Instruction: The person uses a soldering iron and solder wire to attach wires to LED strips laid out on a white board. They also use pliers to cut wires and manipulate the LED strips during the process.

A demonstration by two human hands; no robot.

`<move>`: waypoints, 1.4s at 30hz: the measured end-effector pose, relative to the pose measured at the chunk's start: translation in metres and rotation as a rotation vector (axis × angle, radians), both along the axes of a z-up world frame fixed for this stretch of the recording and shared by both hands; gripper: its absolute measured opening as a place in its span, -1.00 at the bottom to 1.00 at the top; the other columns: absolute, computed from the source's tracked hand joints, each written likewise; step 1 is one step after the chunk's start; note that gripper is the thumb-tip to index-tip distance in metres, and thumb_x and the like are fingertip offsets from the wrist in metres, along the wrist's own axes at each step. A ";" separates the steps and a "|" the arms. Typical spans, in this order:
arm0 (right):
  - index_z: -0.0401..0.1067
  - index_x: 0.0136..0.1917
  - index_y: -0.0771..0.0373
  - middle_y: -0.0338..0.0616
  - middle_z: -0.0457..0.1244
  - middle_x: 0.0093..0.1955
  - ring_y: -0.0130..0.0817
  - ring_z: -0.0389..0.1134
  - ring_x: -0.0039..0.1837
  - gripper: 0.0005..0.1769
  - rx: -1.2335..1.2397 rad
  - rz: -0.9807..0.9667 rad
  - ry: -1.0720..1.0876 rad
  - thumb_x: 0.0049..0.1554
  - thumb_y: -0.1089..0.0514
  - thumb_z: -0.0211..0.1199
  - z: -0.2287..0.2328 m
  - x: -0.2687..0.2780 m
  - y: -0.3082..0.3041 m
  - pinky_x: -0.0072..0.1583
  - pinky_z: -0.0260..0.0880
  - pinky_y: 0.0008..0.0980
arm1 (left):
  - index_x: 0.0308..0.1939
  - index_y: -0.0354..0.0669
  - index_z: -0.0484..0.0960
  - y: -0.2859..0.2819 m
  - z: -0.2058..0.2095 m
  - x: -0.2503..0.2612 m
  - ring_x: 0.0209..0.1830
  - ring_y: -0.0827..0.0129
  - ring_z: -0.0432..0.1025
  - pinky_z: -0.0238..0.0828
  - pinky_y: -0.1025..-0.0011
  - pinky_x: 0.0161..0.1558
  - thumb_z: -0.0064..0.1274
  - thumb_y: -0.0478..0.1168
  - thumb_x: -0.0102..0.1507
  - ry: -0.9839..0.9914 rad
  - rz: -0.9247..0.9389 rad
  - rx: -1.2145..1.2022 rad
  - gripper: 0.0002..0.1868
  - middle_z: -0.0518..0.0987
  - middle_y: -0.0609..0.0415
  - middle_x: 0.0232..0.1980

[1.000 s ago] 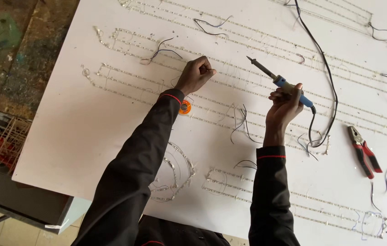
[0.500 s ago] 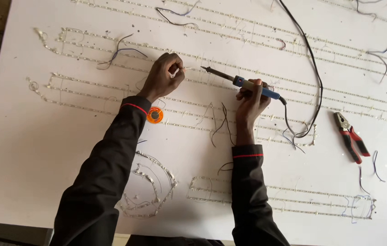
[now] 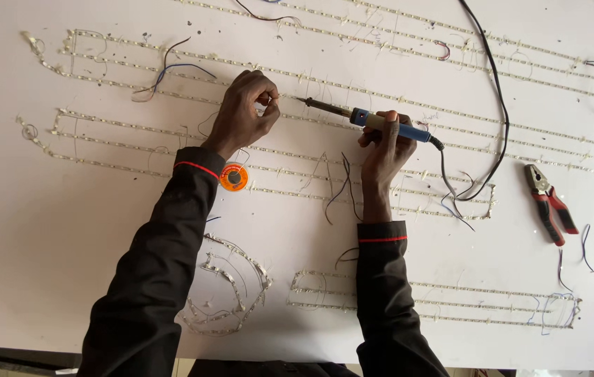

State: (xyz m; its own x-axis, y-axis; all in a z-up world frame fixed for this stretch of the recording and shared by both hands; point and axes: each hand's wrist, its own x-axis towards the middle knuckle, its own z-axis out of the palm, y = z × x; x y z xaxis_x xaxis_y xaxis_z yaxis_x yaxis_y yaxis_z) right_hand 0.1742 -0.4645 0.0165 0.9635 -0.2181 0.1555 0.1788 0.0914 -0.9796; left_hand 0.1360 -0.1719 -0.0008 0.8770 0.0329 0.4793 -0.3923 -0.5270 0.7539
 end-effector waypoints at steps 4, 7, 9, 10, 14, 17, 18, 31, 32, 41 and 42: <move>0.54 0.02 0.32 0.03 0.37 -0.36 -0.31 0.46 -0.40 -0.51 -0.005 0.009 -0.001 0.45 -0.20 0.31 -0.001 -0.001 0.000 -0.30 0.48 -0.43 | -0.19 -0.06 0.61 0.001 0.008 -0.002 -0.27 0.11 0.48 0.53 0.15 -0.08 0.24 -0.47 0.22 0.024 -0.006 -0.008 -0.78 0.43 0.08 -0.36; 0.54 0.01 0.33 0.04 0.36 -0.36 -0.31 0.43 -0.41 -0.51 -0.008 0.009 -0.004 0.46 -0.19 0.29 0.000 -0.001 0.001 -0.29 0.47 -0.43 | -0.21 -0.08 0.62 0.003 0.008 -0.003 -0.27 0.14 0.46 0.56 0.18 -0.09 0.24 -0.48 0.21 0.011 -0.013 -0.020 -0.79 0.40 0.10 -0.37; 0.54 0.01 0.33 0.04 0.36 -0.36 -0.30 0.44 -0.41 -0.52 -0.026 0.007 -0.015 0.46 -0.17 0.30 0.000 -0.002 0.001 -0.29 0.48 -0.42 | -0.21 -0.07 0.62 0.003 0.008 -0.002 -0.28 0.18 0.45 0.56 0.17 -0.08 0.23 -0.48 0.22 0.020 -0.036 -0.027 -0.80 0.41 0.10 -0.37; 0.54 0.01 0.33 0.04 0.36 -0.36 -0.30 0.44 -0.41 -0.52 -0.026 0.006 -0.014 0.46 -0.17 0.30 0.001 -0.002 0.002 -0.29 0.48 -0.42 | -0.21 -0.07 0.62 0.003 0.009 -0.003 -0.28 0.18 0.45 0.56 0.17 -0.08 0.23 -0.48 0.22 0.020 -0.036 -0.028 -0.80 0.41 0.10 -0.37; 0.55 0.01 0.32 0.04 0.36 -0.36 -0.30 0.44 -0.40 -0.52 -0.056 -0.001 -0.048 0.46 -0.18 0.31 0.001 -0.005 0.001 -0.28 0.49 -0.42 | -0.20 -0.07 0.61 0.002 0.009 -0.002 -0.28 0.16 0.44 0.54 0.18 -0.10 0.24 -0.47 0.23 0.026 -0.040 -0.023 -0.79 0.39 0.11 -0.38; 0.54 0.00 0.32 0.04 0.36 -0.36 -0.31 0.44 -0.40 -0.54 -0.054 0.004 -0.061 0.46 -0.15 0.32 0.004 -0.007 0.003 -0.28 0.49 -0.42 | -0.21 -0.06 0.60 0.003 0.008 -0.001 -0.28 0.17 0.44 0.54 0.18 -0.10 0.24 -0.46 0.23 0.026 -0.034 -0.018 -0.79 0.39 0.12 -0.39; 0.54 -0.01 0.32 0.04 0.37 -0.36 -0.31 0.44 -0.40 -0.54 -0.055 0.004 -0.060 0.45 -0.14 0.32 0.005 -0.007 0.004 -0.28 0.48 -0.42 | -0.21 -0.06 0.61 0.003 0.008 -0.002 -0.28 0.19 0.43 0.55 0.18 -0.09 0.23 -0.45 0.24 0.029 -0.034 -0.024 -0.81 0.40 0.12 -0.39; 0.54 -0.02 0.35 0.08 0.36 -0.36 -0.27 0.44 -0.41 -0.54 -0.038 0.006 -0.057 0.45 -0.13 0.33 -0.001 -0.005 0.003 -0.28 0.49 -0.39 | -0.24 -0.05 0.61 0.002 0.005 -0.001 -0.31 0.20 0.42 0.51 0.18 -0.07 0.24 -0.45 0.24 0.043 -0.031 -0.027 -0.81 0.38 0.13 -0.41; 0.54 -0.01 0.36 0.08 0.36 -0.36 -0.27 0.44 -0.41 -0.54 -0.028 0.008 -0.058 0.45 -0.12 0.33 -0.001 -0.005 0.002 -0.28 0.49 -0.38 | -0.24 -0.06 0.61 0.002 0.005 -0.001 -0.31 0.19 0.43 0.51 0.18 -0.07 0.24 -0.45 0.24 0.046 -0.030 -0.030 -0.81 0.39 0.12 -0.41; 0.55 0.00 0.35 0.07 0.37 -0.36 -0.28 0.45 -0.41 -0.53 -0.018 0.018 -0.051 0.44 -0.14 0.34 -0.004 -0.005 0.002 -0.29 0.49 -0.38 | -0.24 -0.06 0.62 0.002 0.004 -0.001 -0.33 0.17 0.43 0.49 0.16 -0.07 0.25 -0.45 0.24 0.041 -0.020 -0.042 -0.81 0.38 0.11 -0.42; 0.56 -0.01 0.35 0.07 0.37 -0.36 -0.28 0.44 -0.41 -0.52 -0.017 0.018 -0.043 0.44 -0.15 0.35 -0.002 -0.005 0.002 -0.29 0.48 -0.38 | -0.25 -0.07 0.63 0.002 0.003 -0.001 -0.33 0.18 0.43 0.49 0.17 -0.06 0.25 -0.45 0.23 0.033 -0.017 -0.050 -0.82 0.38 0.11 -0.43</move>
State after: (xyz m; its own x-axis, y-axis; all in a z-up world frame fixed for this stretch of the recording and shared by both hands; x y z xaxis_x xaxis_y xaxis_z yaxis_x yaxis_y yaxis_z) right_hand 0.1690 -0.4622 0.0142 0.9595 -0.1979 0.2002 0.2191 0.0785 -0.9725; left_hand 0.1355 -0.1702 0.0026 0.8929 0.0407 0.4484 -0.3756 -0.4819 0.7917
